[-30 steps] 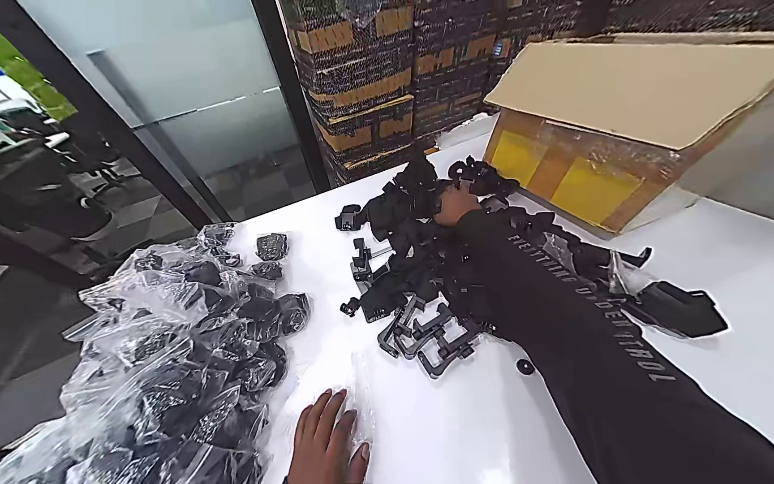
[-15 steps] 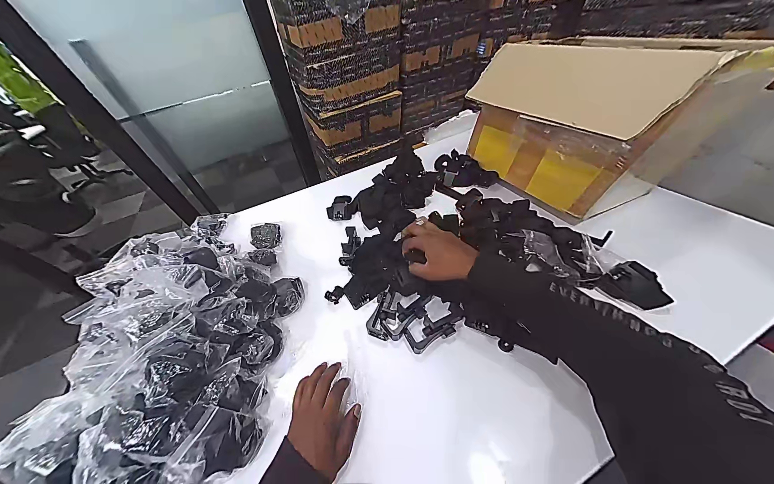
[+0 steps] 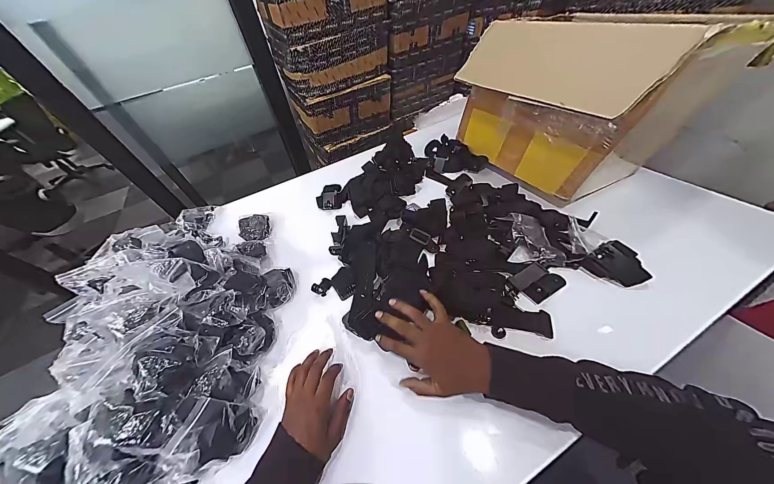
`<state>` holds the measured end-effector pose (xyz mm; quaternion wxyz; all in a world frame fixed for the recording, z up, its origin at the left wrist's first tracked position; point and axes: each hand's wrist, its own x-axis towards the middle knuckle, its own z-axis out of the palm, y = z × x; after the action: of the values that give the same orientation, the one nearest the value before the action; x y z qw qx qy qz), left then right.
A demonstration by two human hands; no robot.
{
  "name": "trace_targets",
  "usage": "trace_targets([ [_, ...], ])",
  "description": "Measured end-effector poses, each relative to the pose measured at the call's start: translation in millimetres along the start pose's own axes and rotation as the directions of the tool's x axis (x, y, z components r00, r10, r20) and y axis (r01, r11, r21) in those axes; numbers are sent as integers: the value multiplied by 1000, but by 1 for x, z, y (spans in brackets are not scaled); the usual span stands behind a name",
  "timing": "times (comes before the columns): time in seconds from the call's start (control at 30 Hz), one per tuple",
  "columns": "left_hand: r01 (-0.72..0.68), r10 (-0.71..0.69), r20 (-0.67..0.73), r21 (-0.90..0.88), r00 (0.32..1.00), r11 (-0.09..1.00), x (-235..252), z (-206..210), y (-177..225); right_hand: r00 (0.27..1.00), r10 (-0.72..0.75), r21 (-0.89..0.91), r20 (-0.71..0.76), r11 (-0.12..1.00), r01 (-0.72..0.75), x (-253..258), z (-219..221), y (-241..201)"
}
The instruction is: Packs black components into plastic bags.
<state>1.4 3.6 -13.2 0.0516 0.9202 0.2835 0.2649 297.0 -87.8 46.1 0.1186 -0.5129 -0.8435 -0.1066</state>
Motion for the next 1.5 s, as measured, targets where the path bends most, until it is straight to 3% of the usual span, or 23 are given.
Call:
trace_targets([
  [0.1,10,-10,13,-4,1000,1000,-1,2,0,996,-71,12,60,997,70,-8,15,-10],
  [0.23,37,-39,34,42,999,998,0,-2,2,1000,9,-31,2,999,-9,1,20,10],
  [0.43,118,-105,-99,136,989,984,1,-17,5,997,73,-144,9,987,-71,11,17,19],
  [0.53,120,-99,-147,143,984,982,-1,-17,1,983,79,-100,-166,990,-96,16,2,0],
  [0.63,91,-85,-82,68,993,994,-1,-15,0,909,196,-34,-367,974,-224,31,-17,-2],
  [0.67,100,-99,-30,38,995,994,0,-14,2,901,271,-41,-338,952,-302,35,-21,4],
  [0.8,222,-212,194,-34,958,974,4,-20,12,829,558,-44,36,830,-556,38,-29,37],
  [0.87,229,-217,232,-24,948,973,4,-24,10,814,570,-12,115,820,-573,35,-33,45],
  [0.93,217,-210,224,-11,952,976,2,-27,7,831,547,14,105,834,-551,34,-38,46],
  [1.07,214,-215,200,28,956,976,2,-32,3,851,524,33,-23,852,-523,39,-44,41],
  [1.17,113,-113,-29,-14,993,994,0,-28,-4,848,455,138,-271,891,-433,44,-49,27],
  [1.23,20,-43,-185,-125,982,992,1,-25,-6,832,374,269,-409,921,-282,50,-51,6],
  [1.3,-17,-87,-211,-449,974,893,2,-24,0,856,266,347,-444,932,-109,58,-43,-24],
  [1.37,48,-157,-80,-740,984,671,-1,-24,8,920,158,361,-359,932,-19,63,-22,-51],
  [1.43,141,-197,46,-851,979,506,-2,-27,14,973,125,469,-195,883,-19,67,1,-65],
  [1.5,175,-216,80,-867,973,467,-3,-27,11,984,158,619,-76,782,-78,70,16,-68],
])
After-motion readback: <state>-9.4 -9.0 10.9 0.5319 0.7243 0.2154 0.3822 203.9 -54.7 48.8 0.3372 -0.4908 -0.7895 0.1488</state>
